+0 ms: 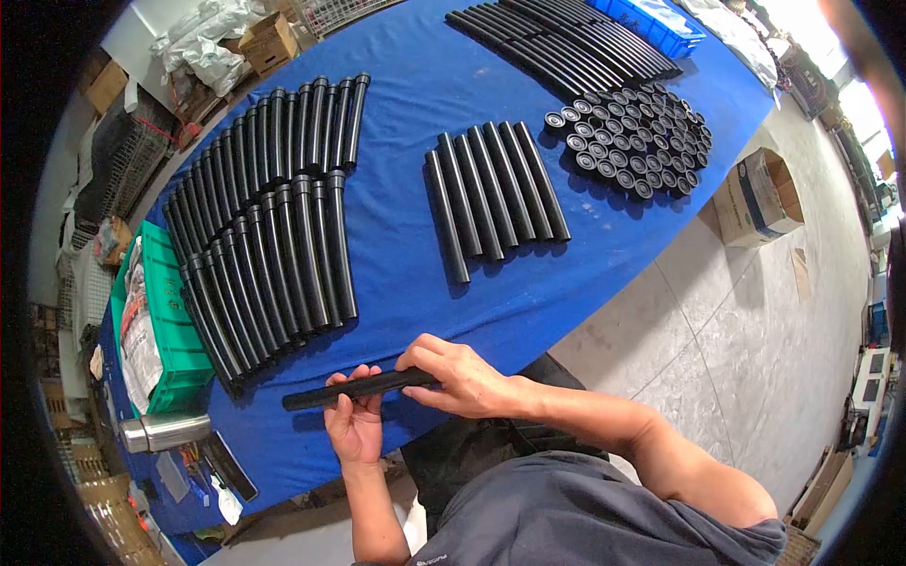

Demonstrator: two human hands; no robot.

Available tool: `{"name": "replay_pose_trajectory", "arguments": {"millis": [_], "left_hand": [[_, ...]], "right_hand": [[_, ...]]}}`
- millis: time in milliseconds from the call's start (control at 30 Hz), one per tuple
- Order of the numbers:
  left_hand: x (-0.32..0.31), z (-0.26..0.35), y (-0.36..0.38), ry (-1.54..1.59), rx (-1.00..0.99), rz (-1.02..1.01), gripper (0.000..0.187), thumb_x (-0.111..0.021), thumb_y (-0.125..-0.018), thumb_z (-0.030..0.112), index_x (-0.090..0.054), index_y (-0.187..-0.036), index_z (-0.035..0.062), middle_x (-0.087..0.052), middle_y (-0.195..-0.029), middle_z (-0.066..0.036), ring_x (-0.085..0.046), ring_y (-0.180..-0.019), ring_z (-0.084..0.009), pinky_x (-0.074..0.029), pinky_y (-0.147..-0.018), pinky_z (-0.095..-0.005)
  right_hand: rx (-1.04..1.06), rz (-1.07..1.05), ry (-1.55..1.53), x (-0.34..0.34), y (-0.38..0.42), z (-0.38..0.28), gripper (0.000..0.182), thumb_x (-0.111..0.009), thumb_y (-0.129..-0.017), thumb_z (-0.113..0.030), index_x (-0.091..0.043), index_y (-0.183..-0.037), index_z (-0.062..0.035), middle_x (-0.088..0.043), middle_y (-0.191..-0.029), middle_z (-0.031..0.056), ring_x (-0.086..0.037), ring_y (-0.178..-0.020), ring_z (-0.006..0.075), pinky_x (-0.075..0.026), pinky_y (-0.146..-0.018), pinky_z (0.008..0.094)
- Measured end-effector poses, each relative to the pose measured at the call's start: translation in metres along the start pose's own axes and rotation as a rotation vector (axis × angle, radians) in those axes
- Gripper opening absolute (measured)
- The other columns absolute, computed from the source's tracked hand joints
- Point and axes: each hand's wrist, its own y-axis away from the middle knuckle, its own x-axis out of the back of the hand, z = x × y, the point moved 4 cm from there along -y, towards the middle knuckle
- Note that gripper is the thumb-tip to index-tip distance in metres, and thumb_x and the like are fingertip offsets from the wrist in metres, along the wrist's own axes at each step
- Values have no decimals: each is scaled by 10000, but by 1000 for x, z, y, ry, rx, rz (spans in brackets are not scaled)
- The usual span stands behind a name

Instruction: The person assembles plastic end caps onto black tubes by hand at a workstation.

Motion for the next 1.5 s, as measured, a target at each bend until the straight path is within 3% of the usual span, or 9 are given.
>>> {"name": "replay_pose_trajectory", "arguments": {"millis": [167,400,500,733,833,1067,1200,1333,1500], "left_hand": [[-1,1,0,-1,-3,-30,335,-646,-972,82,-538,-1285,29,-612,-1316,-273,-571,-1280,-429,-517,-1075,-523],[2,1,0,31,-9,-28,332,-646,-971,78,-544,-1283,25,-612,-1313,-273,-567,-1285,-426,-508,-1085,-523],[2,1,1,40,-10,-20,331,-646,-972,78,-544,-1282,23,-612,-1312,-273,-569,-1282,-426,-516,-1078,-520],[2,0,0,26,5,-83,344,-618,-987,74,-535,-1315,12,-587,-1350,-282,-538,-1314,-429,-469,-1121,-540],[1,1,1,2,6,-86,354,-630,-980,70,-529,-1314,14,-590,-1348,-279,-542,-1311,-424,-468,-1122,-539],[-1,1,1,7,2,-63,356,-642,-971,61,-525,-1303,9,-601,-1336,-272,-544,-1313,-415,-460,-1130,-531],[-1,2,1,-3,-8,-70,349,-637,-975,60,-522,-1299,2,-600,-1336,-276,-545,-1313,-411,-452,-1139,-528],[-2,1,0,2,11,-57,354,-643,-970,57,-523,-1298,4,-599,-1337,-276,-546,-1312,-412,-447,-1142,-529],[-1,2,2,-9,8,-67,357,-656,-962,59,-531,-1292,7,-600,-1337,-272,-554,-1304,-409,-447,-1143,-529]], "right_hand": [[-340,-162,-98,7,-5,-4,339,-773,-851,-144,-613,-1115,-4,-626,-986,169,-639,-879,347,-502,-711,418],[-11,18,-45,1,-1,-7,314,-744,-880,-217,-621,-1072,-1,-627,-895,196,-649,-859,378,-513,-738,449],[-480,-217,-120,10,-6,-8,326,-748,-869,-178,-611,-1105,0,-618,-942,190,-642,-875,378,-514,-739,447],[53,73,-24,3,-1,-6,398,-785,-869,-228,-634,-1146,14,-667,-916,161,-667,-808,316,-522,-701,409],[-399,-174,-124,7,-2,-4,355,-782,-858,-166,-631,-1130,3,-652,-984,166,-656,-896,332,-520,-756,409],[6,55,-12,0,0,-5,404,-804,-847,-202,-628,-1150,0,-663,-1020,176,-669,-854,324,-535,-743,410],[-519,-276,-102,9,-6,-3,437,-800,-839,-211,-594,-1167,-10,-658,-1029,224,-678,-982,368,-531,-787,456],[65,153,2,5,-3,-9,341,-764,-886,-284,-656,-1029,6,-668,-791,212,-691,-746,353,-524,-669,440],[-306,-78,-61,8,-7,-5,395,-788,-866,-247,-633,-1125,9,-661,-891,175,-677,-794,289,-526,-692,402]]}}
